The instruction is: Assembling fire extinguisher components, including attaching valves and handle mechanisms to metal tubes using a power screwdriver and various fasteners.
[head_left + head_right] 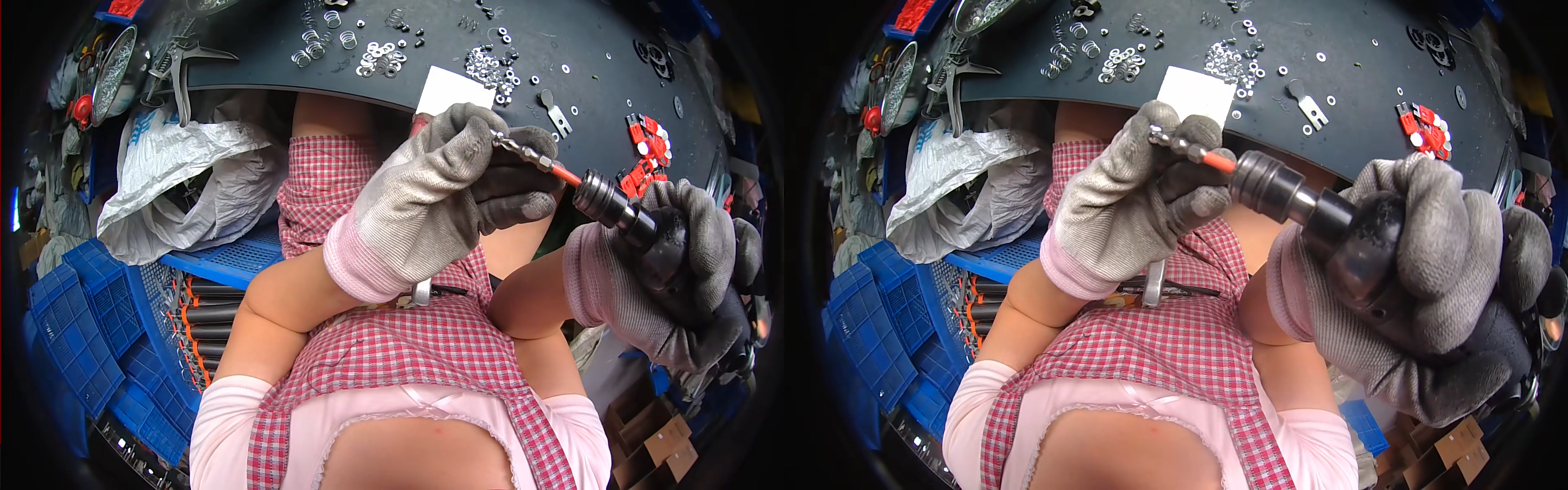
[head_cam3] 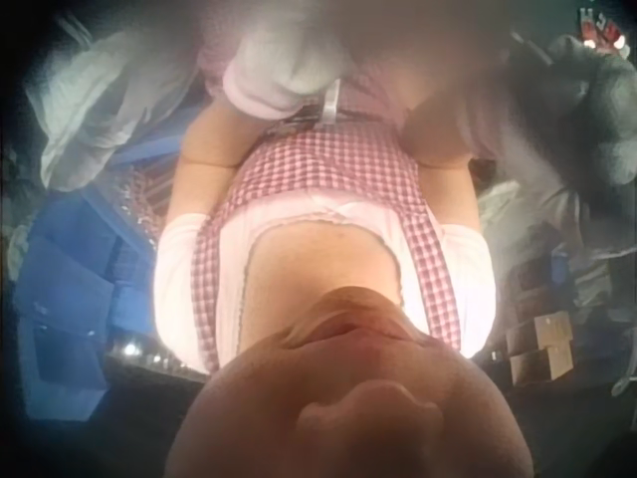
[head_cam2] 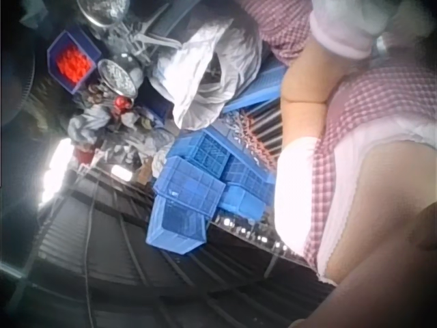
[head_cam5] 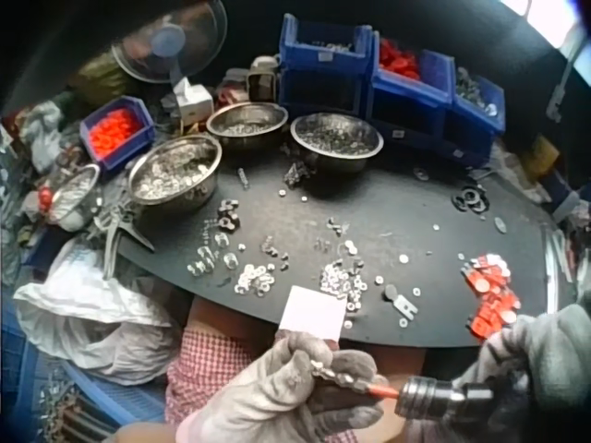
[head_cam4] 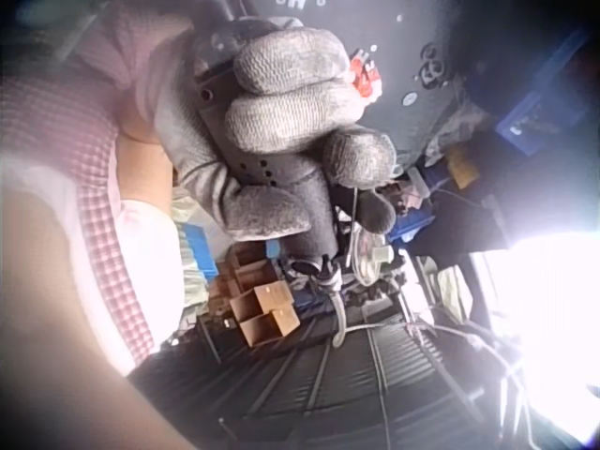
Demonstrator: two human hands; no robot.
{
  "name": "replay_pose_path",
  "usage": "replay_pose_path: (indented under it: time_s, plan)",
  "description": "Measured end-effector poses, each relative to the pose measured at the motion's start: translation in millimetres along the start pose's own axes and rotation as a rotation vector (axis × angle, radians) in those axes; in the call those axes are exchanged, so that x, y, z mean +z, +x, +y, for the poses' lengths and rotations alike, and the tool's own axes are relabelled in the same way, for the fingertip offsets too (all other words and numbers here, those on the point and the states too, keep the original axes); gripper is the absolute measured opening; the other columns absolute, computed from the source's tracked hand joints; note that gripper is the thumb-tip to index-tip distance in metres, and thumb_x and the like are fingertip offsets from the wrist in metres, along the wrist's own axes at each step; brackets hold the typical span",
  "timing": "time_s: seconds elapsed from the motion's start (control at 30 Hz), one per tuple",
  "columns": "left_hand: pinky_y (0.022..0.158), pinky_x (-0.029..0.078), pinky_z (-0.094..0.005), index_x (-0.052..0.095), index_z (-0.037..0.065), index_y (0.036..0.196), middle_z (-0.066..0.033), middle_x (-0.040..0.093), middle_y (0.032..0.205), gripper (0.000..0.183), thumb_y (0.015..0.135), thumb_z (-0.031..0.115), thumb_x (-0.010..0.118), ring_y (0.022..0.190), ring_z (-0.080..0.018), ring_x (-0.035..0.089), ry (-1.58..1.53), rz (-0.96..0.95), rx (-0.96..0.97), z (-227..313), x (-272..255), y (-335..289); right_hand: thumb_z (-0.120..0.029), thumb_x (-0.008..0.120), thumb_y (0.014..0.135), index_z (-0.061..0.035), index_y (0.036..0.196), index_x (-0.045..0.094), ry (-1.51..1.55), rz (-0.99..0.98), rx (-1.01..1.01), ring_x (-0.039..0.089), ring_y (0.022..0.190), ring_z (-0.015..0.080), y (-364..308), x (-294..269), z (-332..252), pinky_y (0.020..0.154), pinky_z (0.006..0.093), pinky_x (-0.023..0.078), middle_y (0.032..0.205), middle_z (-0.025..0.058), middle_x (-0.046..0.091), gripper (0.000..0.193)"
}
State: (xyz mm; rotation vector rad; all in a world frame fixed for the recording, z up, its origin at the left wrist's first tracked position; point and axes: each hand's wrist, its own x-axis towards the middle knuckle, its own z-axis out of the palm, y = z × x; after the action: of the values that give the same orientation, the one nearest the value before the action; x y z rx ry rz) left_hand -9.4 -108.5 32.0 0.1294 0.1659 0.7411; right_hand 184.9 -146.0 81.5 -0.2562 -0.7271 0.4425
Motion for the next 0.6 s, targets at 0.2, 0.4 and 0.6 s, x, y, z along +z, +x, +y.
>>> replay_pose_path:
  time_s: [0.2,0.4,0.6]
  plan:
    - [0.083,0.057,-0.0393,0.052,0.011,0.106,-0.0135,0.058,0.113,0.020,0.090,0.022,0.058,0.104,-0.0284,0.061,0.189,0.016,0.182,-5,0,2,-0.016,0.066,0.068,-0.0083,0.063,0.045,-1.169,-0.211,-0.760,0.047,0.058,0.0065,-14,21,33,0.051,0.0208,0.042,0.057,-0.0059,0.047,0.023]
    - [0.088,0.053,-0.0403,0.053,0.000,0.101,-0.0242,0.057,0.118,0.024,0.086,0.016,0.063,0.102,-0.0313,0.062,0.874,-0.005,0.499,16,1,4,-0.011,0.056,0.075,-0.0056,0.065,0.048,0.301,0.054,0.138,0.054,0.071,0.0136,-30,30,19,0.060,0.0268,0.047,0.061,-0.0006,0.052,0.014]
    - [0.091,0.044,-0.0454,0.063,0.009,0.097,-0.0103,0.060,0.104,0.037,0.066,0.023,0.078,0.099,-0.0305,0.058,2.248,-0.084,0.692,36,-4,-35,-0.031,0.064,0.083,0.0006,0.069,0.052,-1.107,-0.310,-0.657,0.058,0.076,0.0261,-7,-36,4,0.066,0.0388,0.050,0.063,0.0066,0.054,0.036]
